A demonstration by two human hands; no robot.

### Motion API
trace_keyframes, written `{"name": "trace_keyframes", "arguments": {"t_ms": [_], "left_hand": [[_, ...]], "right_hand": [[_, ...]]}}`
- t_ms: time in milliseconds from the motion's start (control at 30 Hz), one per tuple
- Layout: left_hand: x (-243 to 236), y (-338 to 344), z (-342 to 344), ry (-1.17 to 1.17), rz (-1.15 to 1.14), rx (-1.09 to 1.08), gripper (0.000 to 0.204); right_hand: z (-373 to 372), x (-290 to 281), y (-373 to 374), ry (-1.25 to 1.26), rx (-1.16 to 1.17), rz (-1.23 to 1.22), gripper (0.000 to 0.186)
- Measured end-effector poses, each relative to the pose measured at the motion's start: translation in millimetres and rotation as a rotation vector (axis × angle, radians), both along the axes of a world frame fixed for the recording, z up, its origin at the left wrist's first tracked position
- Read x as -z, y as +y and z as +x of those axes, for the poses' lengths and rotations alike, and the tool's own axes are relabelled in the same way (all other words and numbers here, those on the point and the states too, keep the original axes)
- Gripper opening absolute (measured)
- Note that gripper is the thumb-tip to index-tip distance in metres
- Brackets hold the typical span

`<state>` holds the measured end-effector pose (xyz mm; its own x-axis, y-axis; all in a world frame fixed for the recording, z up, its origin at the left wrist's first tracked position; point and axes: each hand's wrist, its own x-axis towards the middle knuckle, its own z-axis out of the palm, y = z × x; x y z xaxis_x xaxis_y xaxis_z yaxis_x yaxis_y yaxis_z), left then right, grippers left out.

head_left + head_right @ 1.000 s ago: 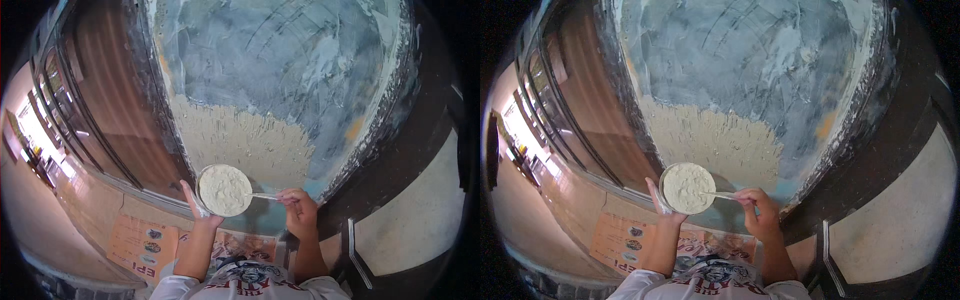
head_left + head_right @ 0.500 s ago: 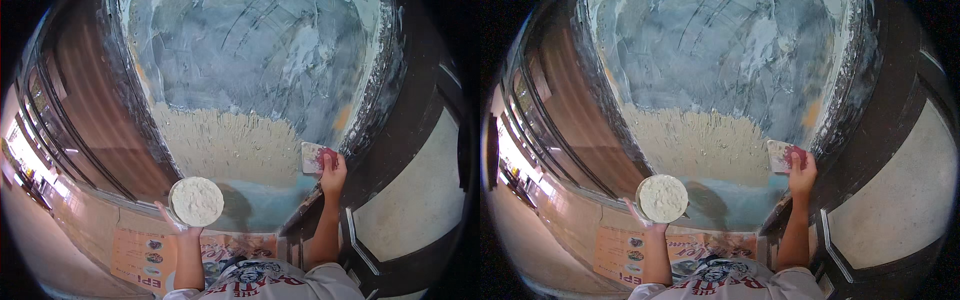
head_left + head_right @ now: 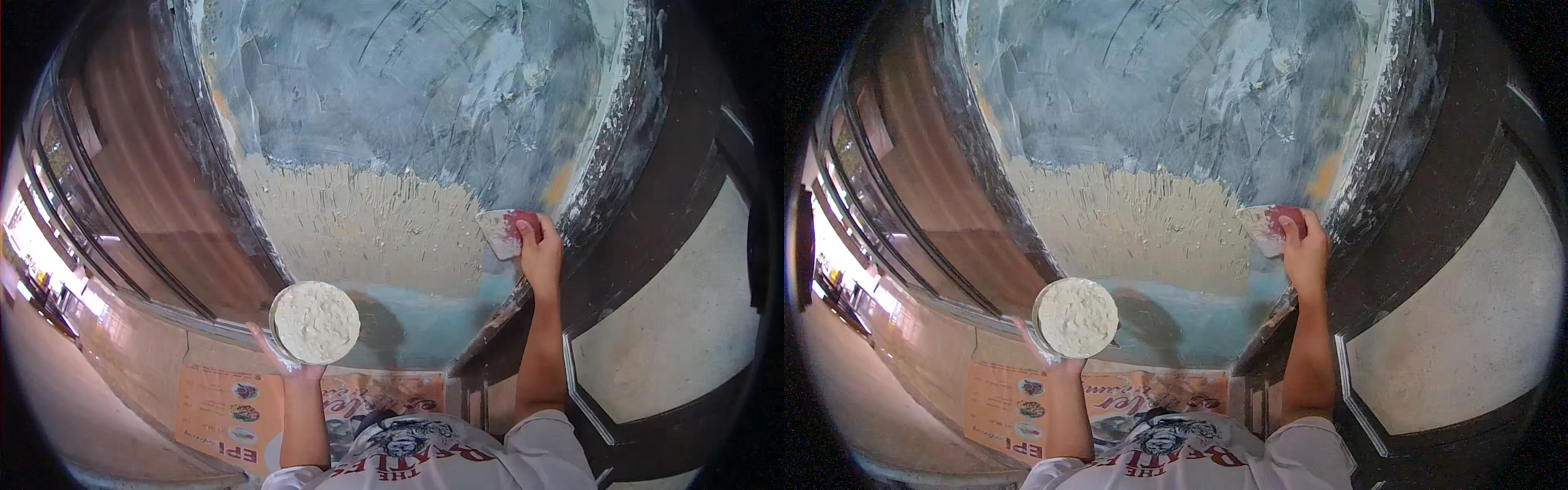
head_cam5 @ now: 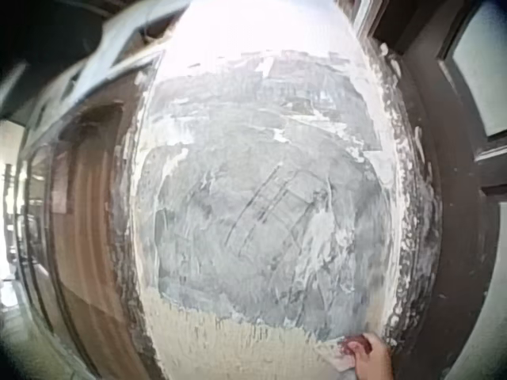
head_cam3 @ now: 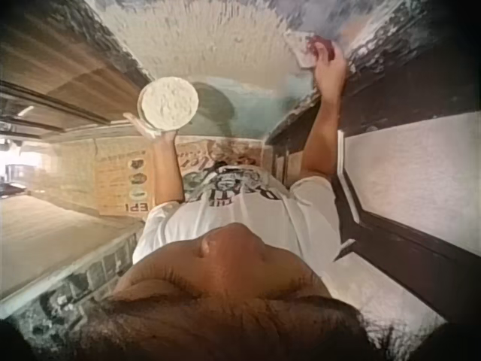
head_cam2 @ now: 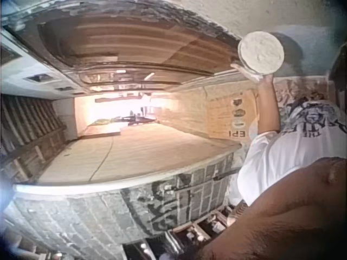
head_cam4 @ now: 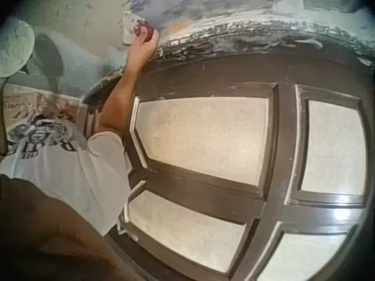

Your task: The person applies putty from a bowl onto a wall and smooths it with a hand scraper.

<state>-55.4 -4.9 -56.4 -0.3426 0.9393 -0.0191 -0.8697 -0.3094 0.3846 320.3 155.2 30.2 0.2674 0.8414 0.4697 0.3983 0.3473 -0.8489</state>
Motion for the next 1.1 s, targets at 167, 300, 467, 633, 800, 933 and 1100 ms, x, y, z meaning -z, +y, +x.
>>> {"name": "trace_keyframes", "arguments": {"t_ms": [167,300,467,633,800,933,1100], "left_hand": [[10,-2,-3,-0.079,-0.002,-0.021,0.101],[14,-3,-5,-0.062,0.048,0.038,0.101],[7,-5,1,-0.051,-0.011,-0.017,0.1],[5,-6,7,-0.054,0.001,-0.013,0.1],[5,-7,9,-0.049,0.033,0.025,0.099],[-2,-8,15,-0.065,-0.033,0.004,0.099],[3,-3,14,-0.032,0.044,0.041,0.101]], "right_hand": [[5,-16,-2,-0.144,0.077,0.157,0.028],[5,-8,0,-0.238,0.056,0.136,0.026],[9,-26,-1,-0.133,0.082,0.146,0.025],[6,-21,-7,-0.322,-0.032,0.147,0.024],[3,-44,-13,-0.232,0.068,0.174,0.022],[1,-36,-14,-0.266,-0.006,0.161,0.021],[-1,-48,-9,-0.281,0.077,0.224,0.019]]}}
